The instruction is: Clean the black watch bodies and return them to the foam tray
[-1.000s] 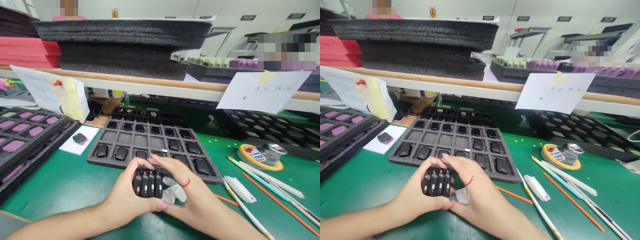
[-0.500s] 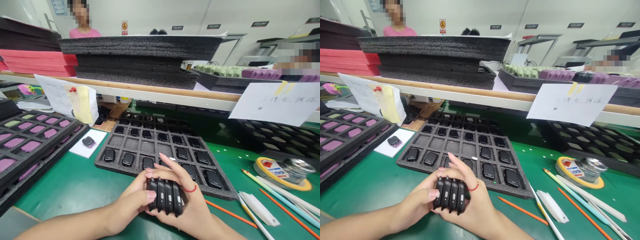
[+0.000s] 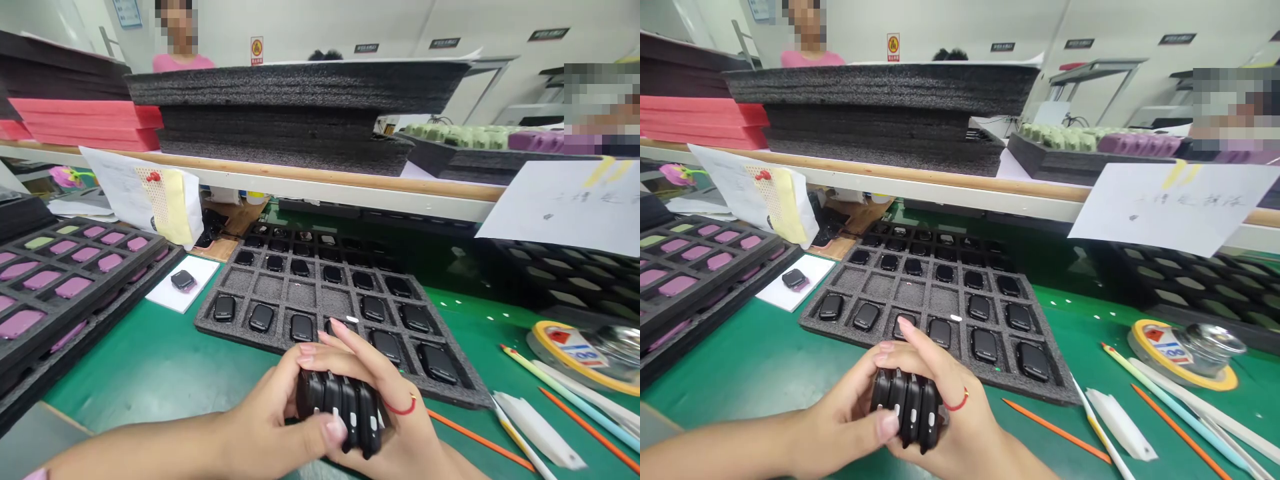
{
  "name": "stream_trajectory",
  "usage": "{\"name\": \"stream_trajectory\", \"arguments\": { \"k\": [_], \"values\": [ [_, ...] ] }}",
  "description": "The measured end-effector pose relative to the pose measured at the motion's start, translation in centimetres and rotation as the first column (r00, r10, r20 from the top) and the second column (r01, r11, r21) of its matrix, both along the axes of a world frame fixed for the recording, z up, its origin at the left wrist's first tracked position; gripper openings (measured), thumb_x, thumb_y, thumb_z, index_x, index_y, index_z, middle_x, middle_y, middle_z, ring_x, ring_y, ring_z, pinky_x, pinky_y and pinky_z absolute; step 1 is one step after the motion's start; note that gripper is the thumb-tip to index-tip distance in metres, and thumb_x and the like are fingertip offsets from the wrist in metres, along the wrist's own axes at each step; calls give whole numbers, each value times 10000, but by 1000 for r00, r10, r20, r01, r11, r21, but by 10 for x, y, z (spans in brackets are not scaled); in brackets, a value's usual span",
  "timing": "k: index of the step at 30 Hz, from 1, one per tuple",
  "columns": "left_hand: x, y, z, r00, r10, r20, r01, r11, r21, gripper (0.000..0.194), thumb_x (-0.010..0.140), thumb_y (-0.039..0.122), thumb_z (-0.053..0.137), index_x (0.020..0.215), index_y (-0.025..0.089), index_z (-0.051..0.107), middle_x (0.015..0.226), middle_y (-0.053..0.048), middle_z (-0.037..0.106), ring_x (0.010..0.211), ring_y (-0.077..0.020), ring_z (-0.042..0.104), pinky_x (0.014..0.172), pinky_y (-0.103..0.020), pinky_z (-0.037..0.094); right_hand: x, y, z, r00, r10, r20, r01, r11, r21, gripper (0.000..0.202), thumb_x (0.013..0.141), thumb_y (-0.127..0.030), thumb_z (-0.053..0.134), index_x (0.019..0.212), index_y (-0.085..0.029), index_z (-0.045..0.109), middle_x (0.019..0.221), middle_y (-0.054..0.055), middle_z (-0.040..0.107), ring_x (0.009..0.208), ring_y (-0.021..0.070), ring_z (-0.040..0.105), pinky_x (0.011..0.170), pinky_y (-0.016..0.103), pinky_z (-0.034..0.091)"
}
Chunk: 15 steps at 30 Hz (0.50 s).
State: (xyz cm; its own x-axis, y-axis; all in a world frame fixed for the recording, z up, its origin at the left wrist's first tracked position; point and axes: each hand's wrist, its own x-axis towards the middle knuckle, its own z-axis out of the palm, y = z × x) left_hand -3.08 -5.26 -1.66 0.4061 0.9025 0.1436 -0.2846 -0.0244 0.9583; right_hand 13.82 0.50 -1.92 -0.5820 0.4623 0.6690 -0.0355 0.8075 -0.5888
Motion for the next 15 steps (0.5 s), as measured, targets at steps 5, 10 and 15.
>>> {"name": "stream_trajectory", "arguments": {
  "k": [5,10,15],
  "values": [
    [2,-1,1,999,35,-35,-36,999,-27,461,907,163,580,1325,196,387,1395,-157,492,1356,-267,456,1138,-476,354,0,-1,3,998,-10,61,6,998,66,884,838,-169,707,1569,-204,210,1185,88,742,1182,240,675,1092,392,516],
    [5,0,2,999,52,-7,-52,998,-42,459,828,192,690,1219,190,450,1246,-128,577,1206,-270,574,1047,-474,447,1,0,2,995,-20,100,9,994,107,858,886,-209,676,1580,-208,171,1181,110,746,1166,283,686,1058,454,541],
    [6,2,4,998,54,-26,-55,997,-57,368,798,153,668,1118,195,491,1130,-94,622,1099,-259,623,948,-443,505,1,-1,0,991,-36,126,15,986,167,882,897,-231,665,1592,-213,122,1148,109,756,1156,287,691,1054,474,540]
  ]
}}
